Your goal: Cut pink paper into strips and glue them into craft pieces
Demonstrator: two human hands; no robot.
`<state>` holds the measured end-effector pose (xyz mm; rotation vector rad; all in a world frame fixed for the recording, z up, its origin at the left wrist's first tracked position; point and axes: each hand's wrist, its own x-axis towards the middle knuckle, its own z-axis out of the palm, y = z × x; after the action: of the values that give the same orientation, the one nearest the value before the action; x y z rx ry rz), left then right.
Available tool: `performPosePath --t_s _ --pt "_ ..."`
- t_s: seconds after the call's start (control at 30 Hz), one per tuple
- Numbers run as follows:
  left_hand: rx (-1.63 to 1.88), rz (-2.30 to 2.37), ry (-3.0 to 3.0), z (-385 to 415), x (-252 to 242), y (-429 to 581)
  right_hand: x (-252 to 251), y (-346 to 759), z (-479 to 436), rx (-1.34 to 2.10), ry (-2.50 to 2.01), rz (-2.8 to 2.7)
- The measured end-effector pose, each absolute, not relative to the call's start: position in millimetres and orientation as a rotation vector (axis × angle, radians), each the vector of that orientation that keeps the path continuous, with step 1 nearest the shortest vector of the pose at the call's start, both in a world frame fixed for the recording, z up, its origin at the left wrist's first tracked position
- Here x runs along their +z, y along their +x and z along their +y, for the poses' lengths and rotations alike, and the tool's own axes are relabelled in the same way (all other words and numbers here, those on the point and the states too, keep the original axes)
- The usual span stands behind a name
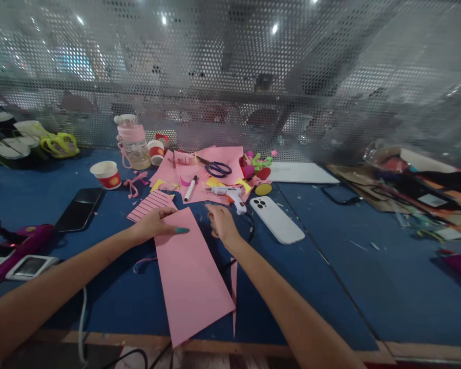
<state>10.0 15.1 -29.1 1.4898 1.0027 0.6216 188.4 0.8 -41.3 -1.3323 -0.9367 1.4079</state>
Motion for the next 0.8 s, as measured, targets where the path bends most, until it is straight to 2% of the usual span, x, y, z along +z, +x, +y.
performPosePath --t_s 0.27,0.8 --pt "0.651 1.087 1.620 22.1 -35.2 10.2 -31.5 167.7 -14.2 0.900 -1.472 -1.322" --pt "0.624 1.082 1.601 20.3 -33.2 9.4 -29.7 169.4 -19.3 0.710 -1.495 -1.452"
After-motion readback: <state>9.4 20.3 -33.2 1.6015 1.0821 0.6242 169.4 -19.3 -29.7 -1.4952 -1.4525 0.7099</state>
